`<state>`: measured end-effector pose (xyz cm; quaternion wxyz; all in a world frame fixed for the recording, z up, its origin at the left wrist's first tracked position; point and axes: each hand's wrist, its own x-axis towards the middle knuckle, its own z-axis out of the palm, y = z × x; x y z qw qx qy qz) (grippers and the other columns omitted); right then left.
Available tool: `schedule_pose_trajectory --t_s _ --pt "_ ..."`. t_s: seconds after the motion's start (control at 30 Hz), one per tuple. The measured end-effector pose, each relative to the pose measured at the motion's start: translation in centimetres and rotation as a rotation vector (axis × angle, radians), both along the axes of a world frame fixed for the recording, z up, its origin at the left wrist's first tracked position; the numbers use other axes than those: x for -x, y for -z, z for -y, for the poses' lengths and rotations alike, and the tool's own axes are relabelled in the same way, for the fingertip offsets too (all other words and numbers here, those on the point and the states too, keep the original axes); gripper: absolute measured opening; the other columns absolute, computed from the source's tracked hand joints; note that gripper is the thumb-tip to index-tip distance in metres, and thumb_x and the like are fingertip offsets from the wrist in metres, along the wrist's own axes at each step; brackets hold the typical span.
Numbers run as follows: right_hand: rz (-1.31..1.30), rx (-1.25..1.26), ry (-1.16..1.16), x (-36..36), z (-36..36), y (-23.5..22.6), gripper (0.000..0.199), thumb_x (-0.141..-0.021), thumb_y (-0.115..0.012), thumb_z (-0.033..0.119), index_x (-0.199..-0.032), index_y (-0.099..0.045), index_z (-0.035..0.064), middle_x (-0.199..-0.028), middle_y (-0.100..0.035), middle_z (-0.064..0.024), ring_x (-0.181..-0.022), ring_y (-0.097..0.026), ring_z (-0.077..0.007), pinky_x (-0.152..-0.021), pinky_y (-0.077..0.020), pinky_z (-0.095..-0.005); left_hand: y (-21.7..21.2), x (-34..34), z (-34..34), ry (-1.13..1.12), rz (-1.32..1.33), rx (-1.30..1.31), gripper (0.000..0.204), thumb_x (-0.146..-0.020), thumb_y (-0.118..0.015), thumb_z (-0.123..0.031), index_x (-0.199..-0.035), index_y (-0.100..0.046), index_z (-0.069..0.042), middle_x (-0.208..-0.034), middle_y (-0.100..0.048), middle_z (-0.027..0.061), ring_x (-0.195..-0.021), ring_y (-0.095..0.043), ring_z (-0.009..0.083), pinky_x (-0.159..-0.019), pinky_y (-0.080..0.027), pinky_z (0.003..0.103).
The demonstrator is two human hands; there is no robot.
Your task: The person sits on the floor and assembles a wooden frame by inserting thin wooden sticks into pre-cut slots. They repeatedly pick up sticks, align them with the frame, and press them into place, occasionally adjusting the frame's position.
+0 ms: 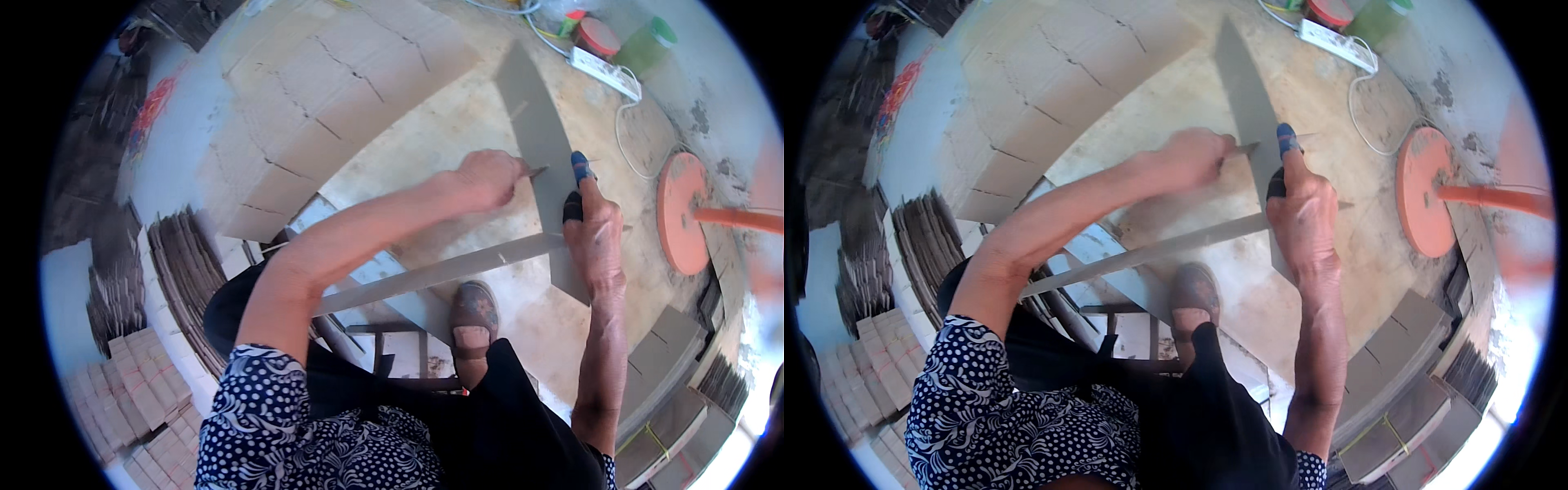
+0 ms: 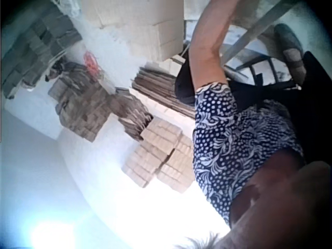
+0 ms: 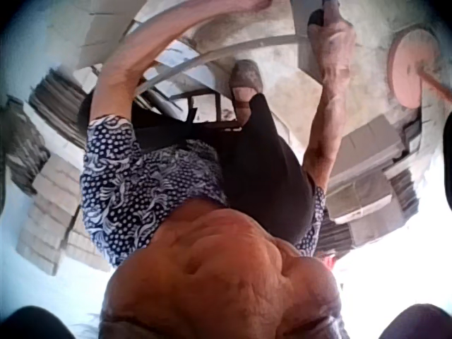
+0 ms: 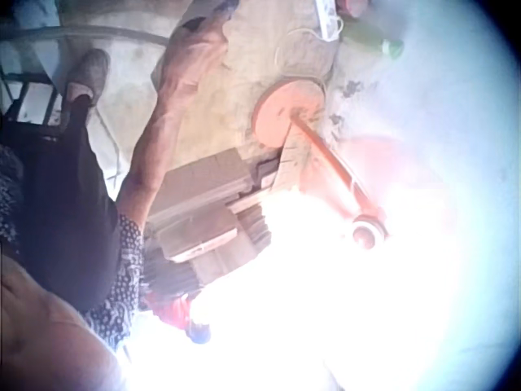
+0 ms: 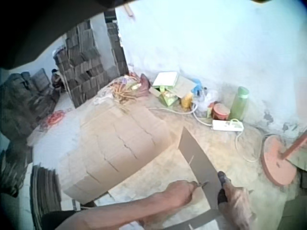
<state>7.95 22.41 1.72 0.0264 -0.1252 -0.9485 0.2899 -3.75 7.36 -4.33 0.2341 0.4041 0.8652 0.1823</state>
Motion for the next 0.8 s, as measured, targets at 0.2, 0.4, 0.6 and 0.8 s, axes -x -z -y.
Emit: schedule_pose_trajectory --t_s 0.2,0.4,0.6,0.8 --pt "-0.014 0.04 0.032 -1.8 1.0 0.8 0.054 -0.071 -0.055 -0.005 -0.123 -0.052 0.0059 -0.073 -0.06 -0.019 -0.068 -0.061 -0.0352 -0.064 -0.0486 -0.0386 -0.8 -0.5 -0.1 0.027 0.022 0.099 0.025 -0.073 -0.055 -0.002 -0.097 -0.064 -0.005 -0.091 -0.066 0.0176 -0.092 -0.063 0.0347 -0.078 -0.05 0.045" --pt "0.02 -0.181 -0.087 -2.1 0.6 3.1 0.052 -0.071 -0.058 -0.002 -0.123 -0.051 0.0047 -0.072 -0.062 -0.0176 -0.069 -0.062 -0.0359 -0.06 -0.0488 -0.0447 -1.2 -1.6 -0.2 0.026 0.035 0.092 0.021 -0.075 -0.055 -0.003 -0.094 -0.064 -0.003 -0.089 -0.065 0.0183 -0.092 -0.063 0.0351 -0.078 -0.05 0.045" --pt "-0.074 -0.142 -0.156 -1.7 -0.1 5.7 0.043 -0.07 -0.059 -0.004 -0.112 -0.05 0.0022 -0.079 -0.063 -0.0184 -0.07 -0.062 -0.0372 -0.061 -0.0491 -0.0467 -1.3 -2.2 1.1 0.104 0.131 -0.008 0.019 -0.08 -0.056 -0.012 -0.095 -0.06 0.0 -0.088 -0.063 0.0225 -0.087 -0.06 0.0401 -0.076 -0.047 0.047" --pt "0.07 -0.107 -0.176 -1.0 0.2 3.9 0.065 -0.07 -0.057 -0.005 -0.132 -0.039 -0.0002 -0.081 -0.062 -0.0212 -0.073 -0.062 -0.04 -0.064 -0.0499 -0.0459 -3.7 6.6 7.2 -0.442 0.106 -0.173 0.071 -0.08 -0.068 -0.032 -0.137 -0.037 -0.004 -0.132 -0.047 0.0225 -0.126 -0.042 0.0362 -0.106 -0.034 0.038"
